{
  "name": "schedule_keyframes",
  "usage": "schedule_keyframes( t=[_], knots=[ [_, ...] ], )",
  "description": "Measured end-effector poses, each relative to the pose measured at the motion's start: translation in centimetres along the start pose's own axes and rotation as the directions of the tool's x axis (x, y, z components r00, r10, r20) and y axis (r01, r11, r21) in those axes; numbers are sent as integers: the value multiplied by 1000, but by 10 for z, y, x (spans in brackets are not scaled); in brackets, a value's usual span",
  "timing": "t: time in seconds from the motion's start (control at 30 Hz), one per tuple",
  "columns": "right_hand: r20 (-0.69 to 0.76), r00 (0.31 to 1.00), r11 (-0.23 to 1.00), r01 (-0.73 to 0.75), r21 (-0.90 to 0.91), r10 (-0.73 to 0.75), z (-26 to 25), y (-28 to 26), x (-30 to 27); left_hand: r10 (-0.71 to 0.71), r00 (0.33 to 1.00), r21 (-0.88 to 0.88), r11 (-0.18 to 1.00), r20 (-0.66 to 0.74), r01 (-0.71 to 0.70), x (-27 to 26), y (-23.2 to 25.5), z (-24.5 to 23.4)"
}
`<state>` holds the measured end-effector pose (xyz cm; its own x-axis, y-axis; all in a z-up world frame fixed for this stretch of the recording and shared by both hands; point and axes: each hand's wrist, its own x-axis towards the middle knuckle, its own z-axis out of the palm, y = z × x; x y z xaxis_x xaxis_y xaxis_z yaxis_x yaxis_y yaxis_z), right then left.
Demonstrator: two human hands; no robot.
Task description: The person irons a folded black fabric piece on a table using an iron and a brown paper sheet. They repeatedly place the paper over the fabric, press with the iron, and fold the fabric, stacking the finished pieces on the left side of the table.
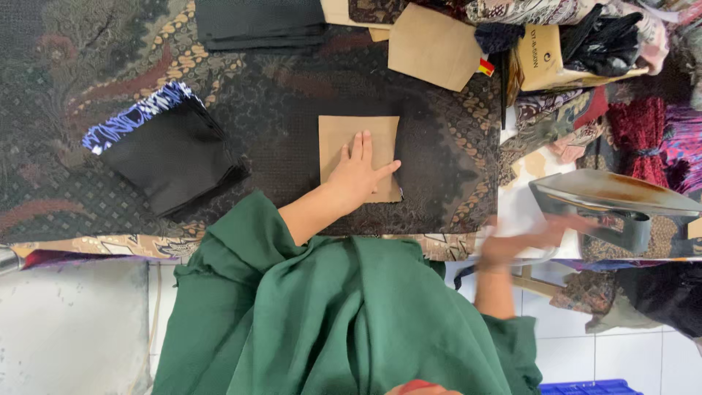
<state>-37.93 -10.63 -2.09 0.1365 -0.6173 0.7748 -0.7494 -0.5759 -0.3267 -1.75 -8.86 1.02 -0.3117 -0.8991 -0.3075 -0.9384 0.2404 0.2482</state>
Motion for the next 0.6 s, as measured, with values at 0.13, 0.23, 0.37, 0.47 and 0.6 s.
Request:
schedule_keyframes(
  t=[0.13,0.23,0.37,0.47,0.6],
  knots=[
    [-282,881,911,-409,-49,380,-53,94,15,-1,1000,-13,1000,-4,1,-3,-1,2],
    [-242,742,768,-531,359,626,-54,108,38,10,999,-35,999,-47,-12,-3,-2,5],
    [151,942,954,-295,-57,300,-59,76,102,32,995,-53,998,-95,-37,-6,-5,9],
    [544,741,875,-120,-468,393,-33,30,144,42,991,-58,997,-125,-49,-8,-7,11],
    [797,492,921,-31,-387,351,18,-50,150,32,992,-60,997,-121,-40,-6,-6,11]
  ],
)
